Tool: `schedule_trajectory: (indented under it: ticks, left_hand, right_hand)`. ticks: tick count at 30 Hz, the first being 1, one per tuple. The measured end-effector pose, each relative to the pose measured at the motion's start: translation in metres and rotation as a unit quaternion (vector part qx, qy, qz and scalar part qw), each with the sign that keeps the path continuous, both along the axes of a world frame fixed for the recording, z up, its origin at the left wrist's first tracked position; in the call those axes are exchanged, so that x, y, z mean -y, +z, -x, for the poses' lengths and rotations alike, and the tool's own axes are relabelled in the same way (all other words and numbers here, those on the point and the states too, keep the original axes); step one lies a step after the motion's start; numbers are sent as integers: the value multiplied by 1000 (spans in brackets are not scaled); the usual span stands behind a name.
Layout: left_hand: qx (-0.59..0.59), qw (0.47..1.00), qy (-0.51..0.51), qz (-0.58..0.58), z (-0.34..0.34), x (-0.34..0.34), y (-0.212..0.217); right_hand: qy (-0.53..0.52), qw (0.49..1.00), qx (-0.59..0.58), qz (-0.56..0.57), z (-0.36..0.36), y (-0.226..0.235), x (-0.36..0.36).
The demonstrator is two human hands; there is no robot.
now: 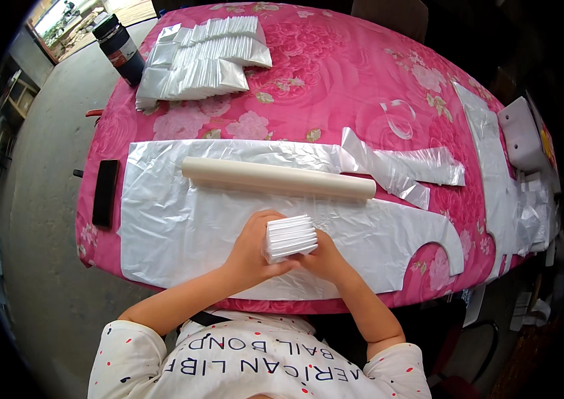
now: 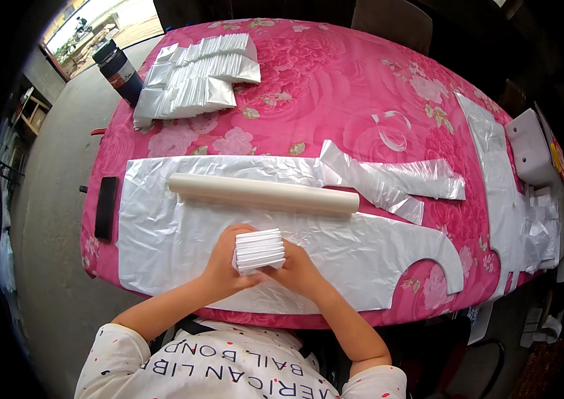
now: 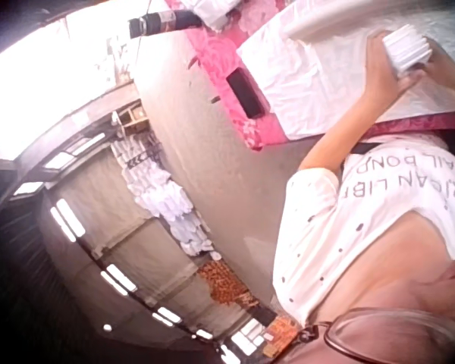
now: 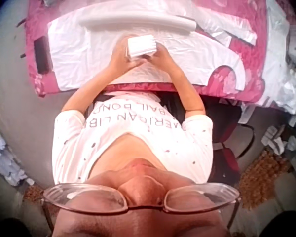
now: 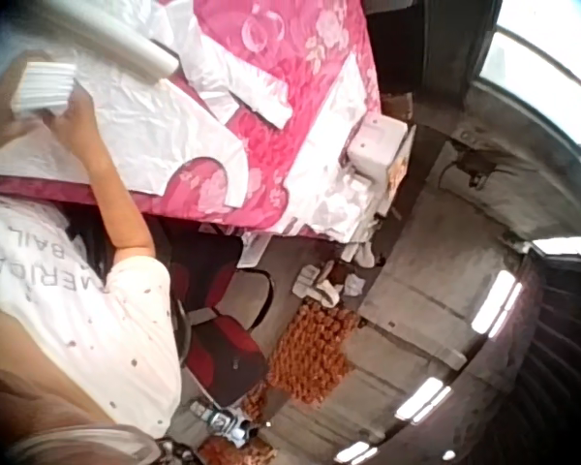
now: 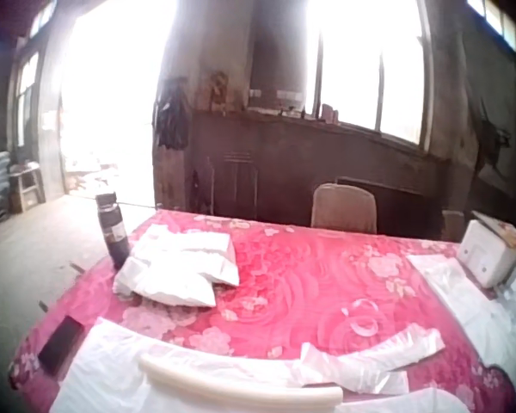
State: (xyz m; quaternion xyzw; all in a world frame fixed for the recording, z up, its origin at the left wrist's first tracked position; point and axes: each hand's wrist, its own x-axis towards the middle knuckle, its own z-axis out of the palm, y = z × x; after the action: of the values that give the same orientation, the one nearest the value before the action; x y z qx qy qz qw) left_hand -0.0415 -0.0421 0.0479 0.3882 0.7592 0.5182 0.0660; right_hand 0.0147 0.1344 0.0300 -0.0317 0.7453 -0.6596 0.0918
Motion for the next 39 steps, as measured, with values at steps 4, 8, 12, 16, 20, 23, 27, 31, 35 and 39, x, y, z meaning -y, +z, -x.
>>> schedule_trajectory:
  ticks: [4, 8, 12, 16, 20, 23, 27, 31, 35, 39]
  left_hand:
    - [-106, 985, -132, 26, 22, 32, 57]
    - [-89, 947, -295, 89, 50, 45, 76]
    - [54, 919, -390, 22, 53, 38, 78]
    - [148, 873, -462, 52, 58, 36, 72]
    - [253, 884, -384, 78, 76, 48, 63]
    - [350, 910, -220, -42, 84, 58, 51]
    - [311, 940, -127, -58, 109, 63, 43]
    - [315, 942, -93, -76, 128, 51, 42]
    - [268, 954, -82, -108, 151, 42, 38]
    - [272, 947, -71, -157, 171, 39, 36]
  right_hand:
    - [106, 936, 197, 273, -3, 3, -3]
    - [220, 812, 287, 458, -8, 9, 14]
    - [309, 768, 327, 455, -13, 1, 44]
    - [347, 729, 278, 521, -10, -19, 55]
    - [293, 837, 319, 336, 16, 23, 44]
    - [122, 911, 172, 355, 25, 29, 22]
    - [33, 977, -185, -100, 53, 75, 18]
    - [-42, 912, -285, -293, 79, 80, 36]
    - [-62, 883, -340, -318, 108, 71, 33]
    - [-81, 881, -343, -315, 129, 83, 38]
